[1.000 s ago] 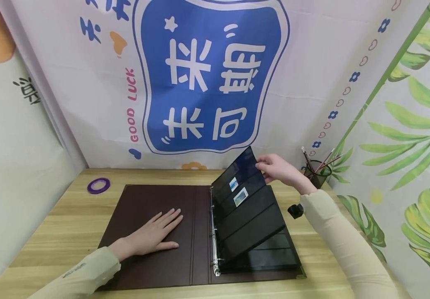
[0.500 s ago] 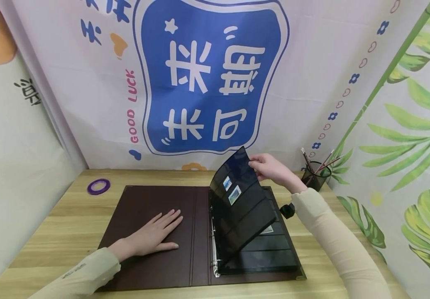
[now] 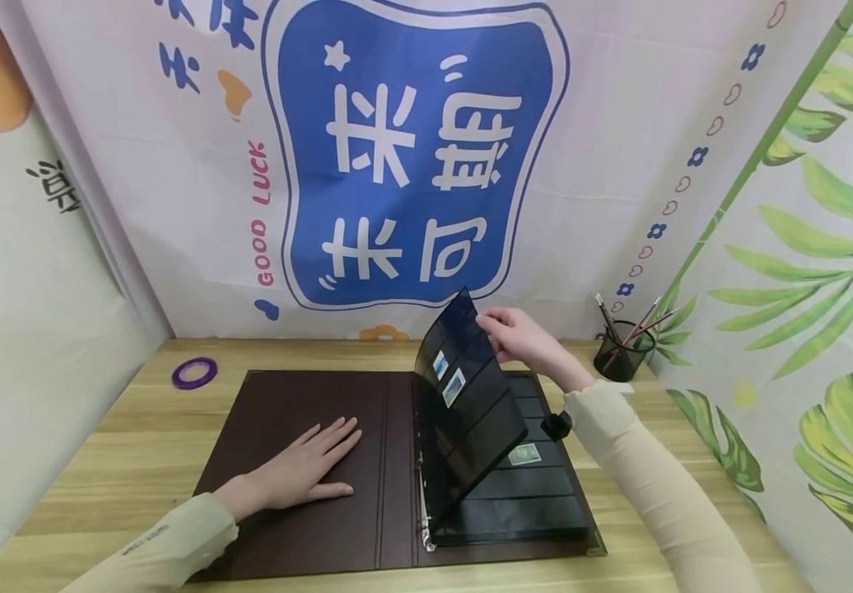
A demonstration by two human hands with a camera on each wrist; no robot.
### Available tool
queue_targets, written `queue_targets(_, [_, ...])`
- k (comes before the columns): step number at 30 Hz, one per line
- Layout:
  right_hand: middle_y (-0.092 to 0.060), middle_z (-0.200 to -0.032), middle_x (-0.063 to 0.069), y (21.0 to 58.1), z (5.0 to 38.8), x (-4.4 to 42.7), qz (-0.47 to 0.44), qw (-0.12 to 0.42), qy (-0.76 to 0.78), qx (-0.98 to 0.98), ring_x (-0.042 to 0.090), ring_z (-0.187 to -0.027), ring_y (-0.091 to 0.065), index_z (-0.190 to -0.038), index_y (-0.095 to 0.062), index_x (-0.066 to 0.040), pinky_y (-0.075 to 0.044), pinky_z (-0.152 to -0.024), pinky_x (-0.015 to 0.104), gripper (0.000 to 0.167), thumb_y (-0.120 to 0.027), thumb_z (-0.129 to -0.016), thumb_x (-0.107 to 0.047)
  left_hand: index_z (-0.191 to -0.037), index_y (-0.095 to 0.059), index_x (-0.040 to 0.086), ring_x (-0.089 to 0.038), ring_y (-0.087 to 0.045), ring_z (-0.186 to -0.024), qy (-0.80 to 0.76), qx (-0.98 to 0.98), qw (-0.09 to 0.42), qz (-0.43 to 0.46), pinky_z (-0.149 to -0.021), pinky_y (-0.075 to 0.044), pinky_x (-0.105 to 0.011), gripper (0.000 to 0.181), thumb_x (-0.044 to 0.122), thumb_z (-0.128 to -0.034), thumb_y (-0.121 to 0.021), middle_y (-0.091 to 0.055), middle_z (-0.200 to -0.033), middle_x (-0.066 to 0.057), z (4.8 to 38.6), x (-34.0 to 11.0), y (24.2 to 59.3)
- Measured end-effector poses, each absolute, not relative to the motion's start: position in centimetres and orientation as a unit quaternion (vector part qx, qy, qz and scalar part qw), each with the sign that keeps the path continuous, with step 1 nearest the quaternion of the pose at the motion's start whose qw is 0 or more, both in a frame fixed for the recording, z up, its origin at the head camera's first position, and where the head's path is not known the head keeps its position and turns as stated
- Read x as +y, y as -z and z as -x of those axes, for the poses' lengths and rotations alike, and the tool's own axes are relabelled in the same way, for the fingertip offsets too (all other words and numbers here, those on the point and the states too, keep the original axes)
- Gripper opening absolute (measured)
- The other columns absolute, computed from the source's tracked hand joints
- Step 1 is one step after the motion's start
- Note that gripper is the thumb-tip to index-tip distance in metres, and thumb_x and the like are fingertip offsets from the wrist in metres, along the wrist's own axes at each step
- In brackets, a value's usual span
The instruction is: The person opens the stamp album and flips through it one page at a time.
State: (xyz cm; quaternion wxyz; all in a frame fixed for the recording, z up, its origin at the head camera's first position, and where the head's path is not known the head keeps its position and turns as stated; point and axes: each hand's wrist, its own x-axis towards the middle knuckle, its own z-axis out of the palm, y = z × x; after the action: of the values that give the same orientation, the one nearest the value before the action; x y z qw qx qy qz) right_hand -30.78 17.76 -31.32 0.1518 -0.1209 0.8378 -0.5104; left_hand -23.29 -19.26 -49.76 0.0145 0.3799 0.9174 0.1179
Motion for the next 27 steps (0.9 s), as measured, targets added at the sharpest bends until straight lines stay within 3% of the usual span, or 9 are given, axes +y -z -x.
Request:
queue_targets(3, [-0.048, -0.082, 0.001, 31.9, 30.3, 17.8, 0.114, 0.145, 0.542, 0.82, 0.008, -0.057, -0.04, -0.125, -0.052, 0.003, -0.039, -0.052, 0.02, 0.041, -0.041, -0.108, -0.033, -0.156, -0.03, 0.005, -0.039, -0.026, -0.151, -0.125, 0.919, 0.033, -0.373, -0.116, -0.026, -0.064, 0.084, 0.061, -0.0959, -0.05, -0.026, -0.164, -0.018, 23.3, -19.2, 49.5])
queue_targets(5, [-0.052, -0.098, 0.005, 32.4, 29.9, 17.8, 0.115, 0.142, 0.556, 0.811, 0.007, -0.064, -0.046, -0.131, -0.051, 0.003, -0.045, -0.057, 0.02, 0.045, -0.04, -0.108, -0.034, -0.157, -0.028, 0.005, -0.038, -0.024, -0.152, -0.131, 0.92, 0.047, -0.365, -0.118, -0.024, -0.064, 0.087, 0.062, -0.0952, -0.05, -0.024, -0.164, -0.017, 23.3, -19.1, 49.2])
queue_targets(7, [-0.056, -0.118, 0.014, 33.0, 29.4, 17.9, 0.123, 0.135, 0.558, 0.809, 0.009, -0.077, -0.057, -0.138, -0.048, 0.002, -0.054, -0.067, 0.022, 0.047, -0.04, -0.108, -0.033, -0.157, -0.027, 0.004, -0.039, -0.023, -0.152, -0.145, 0.92, 0.058, -0.359, -0.118, -0.023, -0.064, 0.088, 0.061, -0.0947, -0.052, -0.023, -0.165, -0.018, 23.3, -19.1, 48.8])
queue_targets(10, [-0.054, -0.132, 0.02, 34.2, 28.6, 18.2, 0.155, 0.122, 0.555, 0.808, 0.014, -0.098, -0.062, -0.144, -0.046, 0.0, -0.059, -0.086, 0.032, 0.049, -0.041, -0.108, -0.033, -0.157, -0.025, 0.003, -0.04, -0.022, -0.152, -0.185, 0.917, 0.068, -0.347, -0.118, -0.022, -0.064, 0.089, 0.059, -0.0946, -0.055, -0.021, -0.165, -0.02, 23.5, -19.0, 48.1])
queue_targets(13, [-0.056, -0.13, 0.02, 35.3, 27.9, 18.4, 0.183, 0.1, 0.538, 0.817, 0.017, -0.105, -0.06, -0.146, -0.045, -0.002, -0.056, -0.095, 0.04, 0.05, -0.042, -0.107, -0.033, -0.158, -0.022, 0.002, -0.041, -0.018, -0.153, -0.245, 0.91, 0.083, -0.324, -0.119, -0.021, -0.064, 0.089, 0.056, -0.0954, -0.056, -0.016, -0.166, -0.02, 23.6, -18.6, 47.0])
queue_targets(17, [-0.053, -0.135, 0.023, 36.3, 27.2, 18.4, 0.195, 0.09, 0.536, 0.817, 0.013, -0.105, -0.057, -0.149, -0.04, -0.001, -0.055, -0.094, 0.035, 0.052, -0.043, -0.107, -0.03, -0.158, -0.021, 0.004, -0.04, -0.016, -0.154, -0.308, 0.898, 0.087, -0.302, -0.119, -0.022, -0.062, 0.086, 0.053, -0.0965, -0.057, -0.015, -0.167, -0.016, 24.0, -17.2, 44.6])
queue_targets(21, [-0.04, -0.15, 0.03, 36.9, 26.7, 18.1, 0.205, 0.106, 0.561, 0.795, 0.01, -0.109, -0.058, -0.153, -0.03, 0.005, -0.054, -0.094, 0.027, 0.056, -0.046, -0.106, -0.023, -0.158, -0.023, 0.006, -0.037, -0.021, -0.153, -0.353, 0.883, 0.08, -0.3, -0.121, -0.024, -0.058, 0.08, 0.047, -0.0985, -0.056, -0.02, -0.166, -0.015, 24.6, -14.9, 41.6])
queue_targets(27, [-0.033, -0.155, 0.031, 37.4, 26.6, 17.7, 0.256, 0.117, 0.576, 0.767, 0.023, -0.124, -0.056, -0.153, -0.027, 0.007, -0.055, -0.094, 0.026, 0.061, -0.051, -0.105, -0.023, -0.16, -0.021, 0.016, -0.029, -0.026, -0.153, -0.445, 0.845, 0.118, -0.273, -0.121, -0.028, -0.052, 0.072, 0.05, -0.1015, -0.048, -0.022, -0.167, -0.006, 25.9, -10.8, 36.9])
